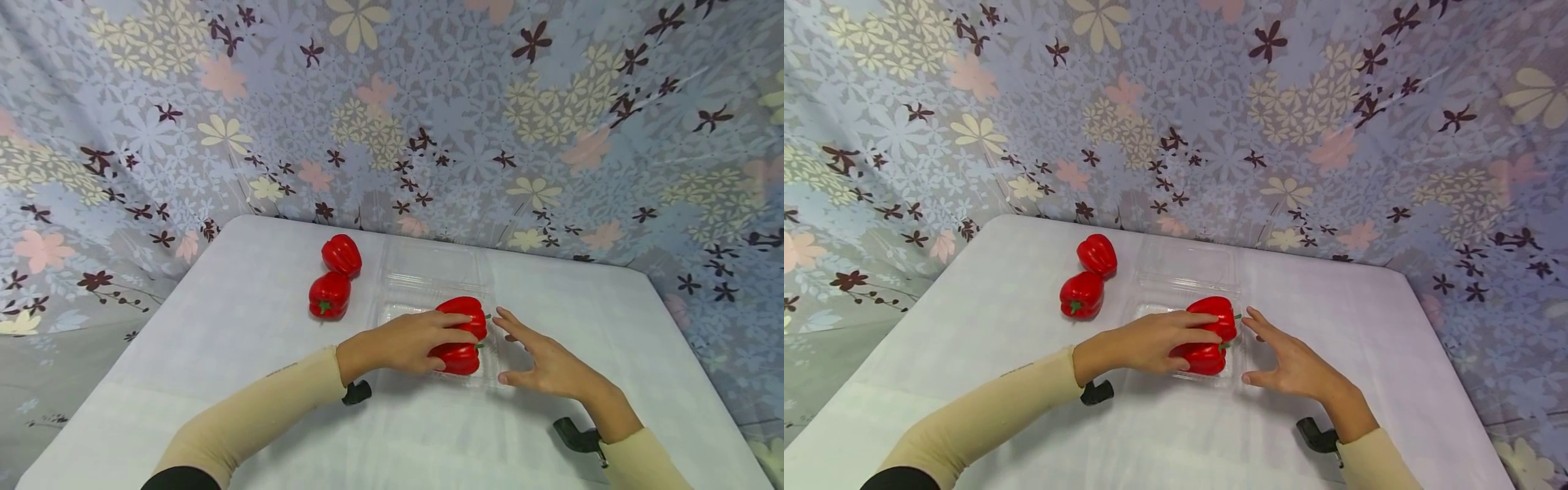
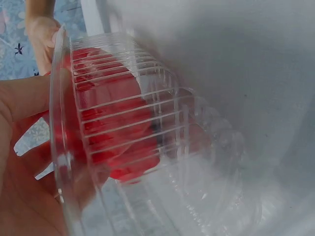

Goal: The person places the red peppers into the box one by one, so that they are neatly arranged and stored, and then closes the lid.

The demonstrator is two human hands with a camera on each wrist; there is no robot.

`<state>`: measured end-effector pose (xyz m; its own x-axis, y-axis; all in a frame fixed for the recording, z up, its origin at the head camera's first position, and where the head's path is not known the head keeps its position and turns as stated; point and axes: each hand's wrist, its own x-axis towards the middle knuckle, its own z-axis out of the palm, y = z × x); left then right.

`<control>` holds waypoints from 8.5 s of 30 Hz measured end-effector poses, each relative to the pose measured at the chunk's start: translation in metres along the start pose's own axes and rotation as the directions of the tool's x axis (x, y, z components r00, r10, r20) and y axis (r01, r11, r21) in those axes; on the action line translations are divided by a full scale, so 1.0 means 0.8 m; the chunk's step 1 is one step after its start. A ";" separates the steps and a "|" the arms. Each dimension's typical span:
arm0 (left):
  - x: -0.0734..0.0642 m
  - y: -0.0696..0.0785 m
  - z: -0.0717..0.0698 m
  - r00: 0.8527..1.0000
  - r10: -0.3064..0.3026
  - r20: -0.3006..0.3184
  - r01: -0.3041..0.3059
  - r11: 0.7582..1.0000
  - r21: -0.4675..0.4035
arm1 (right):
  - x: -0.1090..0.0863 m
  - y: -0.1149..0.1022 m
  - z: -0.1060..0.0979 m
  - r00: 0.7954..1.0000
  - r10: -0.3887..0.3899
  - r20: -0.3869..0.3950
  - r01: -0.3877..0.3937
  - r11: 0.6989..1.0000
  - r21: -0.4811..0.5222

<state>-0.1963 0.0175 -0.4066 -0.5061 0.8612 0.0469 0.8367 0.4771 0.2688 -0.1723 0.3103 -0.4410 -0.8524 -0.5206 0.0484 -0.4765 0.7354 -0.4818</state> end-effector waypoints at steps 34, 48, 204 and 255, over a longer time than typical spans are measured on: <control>0.007 0.006 0.008 0.999 -0.023 0.045 0.022 0.999 0.023 | 0.003 -0.002 0.002 1.000 0.001 0.009 -0.001 1.000 -0.001; 0.019 0.006 0.001 0.993 -0.019 0.120 -0.001 0.986 0.168 | 0.006 0.001 -0.005 1.000 -0.003 0.023 0.002 0.999 0.041; -0.183 -0.159 -0.047 0.829 -0.553 -0.083 0.525 0.821 -0.225 | 0.013 -0.010 -0.017 0.999 0.010 0.052 -0.011 1.000 0.029; -0.107 -0.080 -0.084 0.903 -0.305 -0.303 0.254 0.947 -0.196 | 0.017 -0.009 -0.017 0.998 0.026 0.065 -0.030 0.997 0.073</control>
<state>-0.2208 -0.0986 -0.3630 -0.7756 0.5790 0.2516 0.6228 0.6365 0.4550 -0.1836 0.3040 -0.4253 -0.8486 -0.5287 -0.0208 -0.4336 0.7174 -0.5453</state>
